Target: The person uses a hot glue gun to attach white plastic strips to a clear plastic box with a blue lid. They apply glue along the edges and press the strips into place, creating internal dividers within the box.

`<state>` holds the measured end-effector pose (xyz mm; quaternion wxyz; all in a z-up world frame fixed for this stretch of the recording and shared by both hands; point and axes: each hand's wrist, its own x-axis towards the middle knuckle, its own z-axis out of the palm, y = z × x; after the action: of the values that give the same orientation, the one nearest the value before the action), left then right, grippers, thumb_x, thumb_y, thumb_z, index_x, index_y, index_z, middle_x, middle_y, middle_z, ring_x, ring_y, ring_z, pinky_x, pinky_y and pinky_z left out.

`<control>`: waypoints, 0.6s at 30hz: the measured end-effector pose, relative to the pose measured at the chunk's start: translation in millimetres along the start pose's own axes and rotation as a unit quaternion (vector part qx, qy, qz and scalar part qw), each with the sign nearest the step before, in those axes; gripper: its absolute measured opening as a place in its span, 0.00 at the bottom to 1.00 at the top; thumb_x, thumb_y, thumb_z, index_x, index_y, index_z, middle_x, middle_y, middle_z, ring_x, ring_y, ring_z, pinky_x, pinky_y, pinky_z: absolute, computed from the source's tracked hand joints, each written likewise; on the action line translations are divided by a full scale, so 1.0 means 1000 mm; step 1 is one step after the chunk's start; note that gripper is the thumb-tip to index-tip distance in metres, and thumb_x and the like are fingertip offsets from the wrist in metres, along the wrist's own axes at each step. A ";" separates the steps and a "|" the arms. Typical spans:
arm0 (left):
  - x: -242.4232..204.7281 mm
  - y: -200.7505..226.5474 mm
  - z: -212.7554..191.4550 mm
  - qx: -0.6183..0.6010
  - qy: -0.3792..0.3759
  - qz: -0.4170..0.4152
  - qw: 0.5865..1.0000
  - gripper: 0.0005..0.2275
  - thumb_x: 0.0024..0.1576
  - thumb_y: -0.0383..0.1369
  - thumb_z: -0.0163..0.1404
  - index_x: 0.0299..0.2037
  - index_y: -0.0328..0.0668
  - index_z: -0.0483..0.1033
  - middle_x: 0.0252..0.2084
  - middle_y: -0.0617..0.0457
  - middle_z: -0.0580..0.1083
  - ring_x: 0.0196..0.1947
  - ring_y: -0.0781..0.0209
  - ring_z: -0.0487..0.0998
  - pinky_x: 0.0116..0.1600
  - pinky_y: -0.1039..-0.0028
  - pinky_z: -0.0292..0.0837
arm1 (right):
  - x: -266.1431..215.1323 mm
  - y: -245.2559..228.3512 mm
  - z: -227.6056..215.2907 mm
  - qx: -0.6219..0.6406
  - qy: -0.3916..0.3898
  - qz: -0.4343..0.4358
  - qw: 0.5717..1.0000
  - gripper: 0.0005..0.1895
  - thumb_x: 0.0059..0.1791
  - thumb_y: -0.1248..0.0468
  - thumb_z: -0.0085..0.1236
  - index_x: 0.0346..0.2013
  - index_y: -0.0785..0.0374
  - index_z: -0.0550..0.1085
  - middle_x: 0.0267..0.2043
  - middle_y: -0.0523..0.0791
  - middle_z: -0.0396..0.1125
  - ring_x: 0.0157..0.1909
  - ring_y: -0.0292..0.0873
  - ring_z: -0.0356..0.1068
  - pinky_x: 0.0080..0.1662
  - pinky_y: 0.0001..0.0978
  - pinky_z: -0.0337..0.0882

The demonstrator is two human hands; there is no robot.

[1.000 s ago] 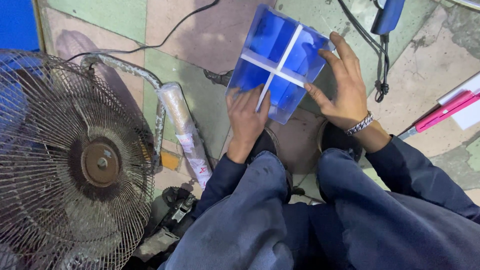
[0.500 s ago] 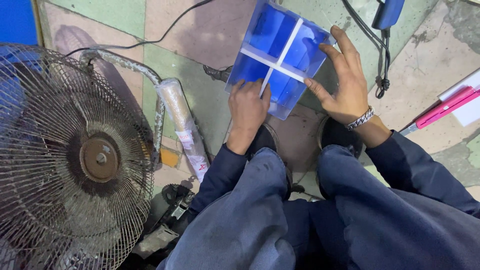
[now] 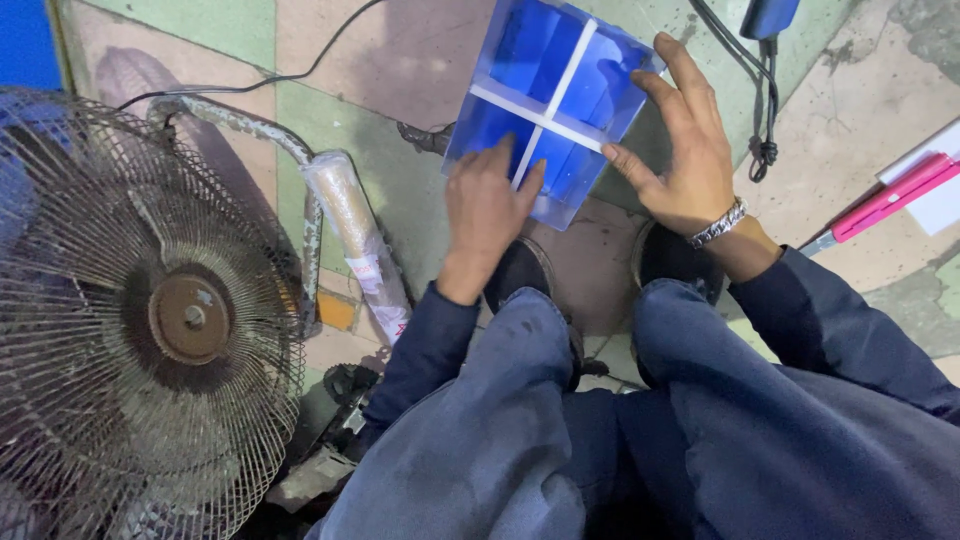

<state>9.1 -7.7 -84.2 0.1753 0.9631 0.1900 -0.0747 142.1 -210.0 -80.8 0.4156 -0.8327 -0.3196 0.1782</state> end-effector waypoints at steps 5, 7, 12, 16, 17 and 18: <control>0.020 0.004 -0.088 -0.157 0.002 0.025 0.987 0.18 0.57 0.40 0.58 0.48 0.29 0.79 0.41 0.43 0.81 0.34 0.55 0.82 0.41 0.71 0.77 | -0.001 -0.003 -0.003 0.018 0.015 -0.024 0.999 0.31 0.53 0.62 0.68 0.65 0.74 0.67 0.77 0.56 0.45 0.78 0.61 0.48 0.74 0.54 0.56; 0.025 0.000 -0.096 -0.167 -0.003 0.048 0.985 0.14 0.56 0.36 0.59 0.44 0.31 0.81 0.39 0.46 0.81 0.32 0.56 0.81 0.40 0.72 0.75 | -0.001 -0.004 -0.002 0.022 0.019 -0.034 0.999 0.31 0.53 0.62 0.69 0.65 0.74 0.67 0.77 0.56 0.45 0.78 0.61 0.48 0.74 0.54 0.56; 0.030 -0.002 -0.062 -0.016 -0.070 0.095 0.993 0.15 0.53 0.45 0.60 0.27 0.41 0.78 0.22 0.53 0.73 0.21 0.53 0.74 0.33 0.63 0.70 | -0.001 0.004 0.001 0.000 0.005 -0.028 1.000 0.31 0.55 0.59 0.66 0.66 0.74 0.66 0.77 0.57 0.43 0.78 0.62 0.44 0.74 0.60 0.54; 0.019 0.003 -0.048 0.019 -0.001 0.117 0.993 0.12 0.55 0.38 0.56 0.26 0.38 0.72 0.23 0.48 0.72 0.18 0.43 0.71 0.28 0.56 0.67 | -0.001 -0.003 -0.002 0.007 0.018 -0.034 0.999 0.32 0.53 0.62 0.69 0.66 0.74 0.67 0.77 0.57 0.45 0.78 0.62 0.46 0.74 0.56 0.55; 0.016 0.005 -0.045 0.027 0.041 0.112 0.992 0.11 0.54 0.37 0.57 0.26 0.40 0.72 0.22 0.49 0.70 0.18 0.45 0.70 0.27 0.58 0.66 | 0.000 -0.005 -0.003 0.009 0.018 -0.034 0.999 0.31 0.53 0.61 0.68 0.65 0.75 0.67 0.77 0.57 0.45 0.78 0.62 0.47 0.74 0.56 0.55; 0.012 0.008 -0.042 0.036 0.083 0.107 0.990 0.10 0.53 0.36 0.57 0.26 0.41 0.72 0.22 0.50 0.69 0.17 0.47 0.69 0.27 0.60 0.66 | 0.000 -0.006 -0.003 0.012 0.018 -0.033 0.999 0.31 0.53 0.61 0.67 0.65 0.75 0.67 0.77 0.57 0.45 0.78 0.62 0.48 0.73 0.56 0.56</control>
<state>26.7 5.4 -45.3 0.1314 0.9864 0.0966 0.0178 141.2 -209.0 -74.0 0.4366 -0.8199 -0.3373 0.1526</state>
